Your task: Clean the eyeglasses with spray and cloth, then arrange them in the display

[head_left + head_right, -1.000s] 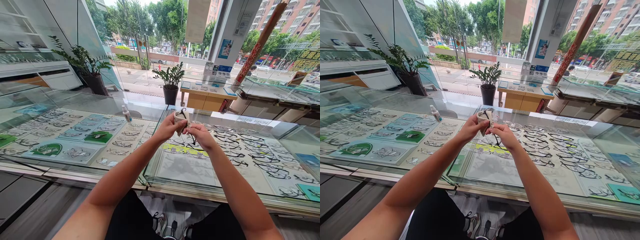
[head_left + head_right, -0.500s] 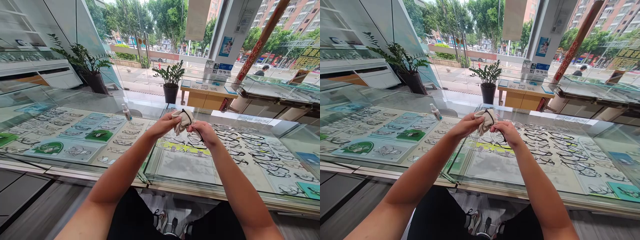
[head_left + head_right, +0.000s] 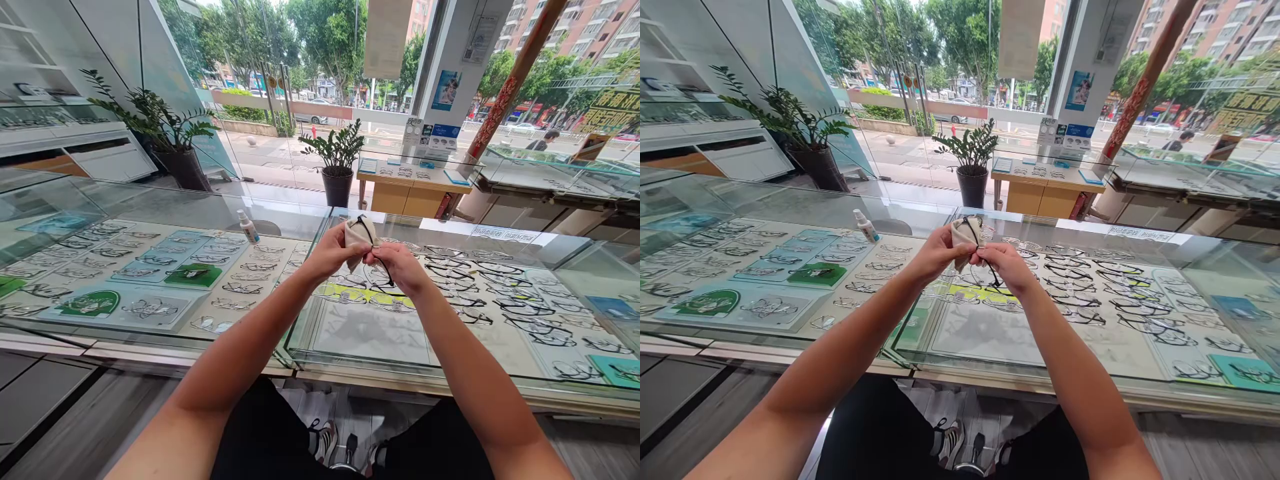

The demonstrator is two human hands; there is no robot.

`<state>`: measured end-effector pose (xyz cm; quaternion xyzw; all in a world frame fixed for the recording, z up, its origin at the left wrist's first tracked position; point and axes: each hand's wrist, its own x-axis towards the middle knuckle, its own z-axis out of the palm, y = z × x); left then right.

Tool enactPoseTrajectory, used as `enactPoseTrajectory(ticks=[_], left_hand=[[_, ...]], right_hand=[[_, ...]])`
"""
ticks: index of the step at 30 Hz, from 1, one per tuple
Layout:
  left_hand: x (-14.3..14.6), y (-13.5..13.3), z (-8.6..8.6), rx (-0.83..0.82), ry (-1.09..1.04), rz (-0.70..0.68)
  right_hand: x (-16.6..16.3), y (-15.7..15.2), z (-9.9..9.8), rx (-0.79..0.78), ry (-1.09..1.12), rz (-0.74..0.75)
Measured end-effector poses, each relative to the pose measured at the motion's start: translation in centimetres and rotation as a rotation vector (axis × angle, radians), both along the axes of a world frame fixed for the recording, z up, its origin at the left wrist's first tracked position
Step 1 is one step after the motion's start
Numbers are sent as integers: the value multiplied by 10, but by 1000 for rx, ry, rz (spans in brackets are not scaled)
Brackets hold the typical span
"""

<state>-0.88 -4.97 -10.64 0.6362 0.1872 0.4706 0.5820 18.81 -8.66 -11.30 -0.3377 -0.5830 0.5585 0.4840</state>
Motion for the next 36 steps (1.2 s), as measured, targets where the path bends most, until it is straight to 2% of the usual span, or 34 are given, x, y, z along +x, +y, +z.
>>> enactPoseTrajectory(ticks=[7,10,12,18,21,24,30,36], left_hand=[[9,-5,-4,35,-19,147],[9,-4,-2,79,-27,234],[5,-1,-1,111,-14,244],[-11,15,-1,64,21,43],[-15,14,1,37,39,-53],[-13,9,4,26,28,-84],[-1,0,3,4,-14,7],[4,2,-3,24,-78,194]], right_hand=[[-6,-1,-1,15,-3,30],[-7,-2,-1,26,-11,27],[-5,-2,0,33,-22,14],[8,1,6,3,-2,-20],[12,2,8,-3,14,-38],[11,3,5,-3,40,-34],[0,1,-3,-8,66,20],[-8,-1,-5,40,44,45]])
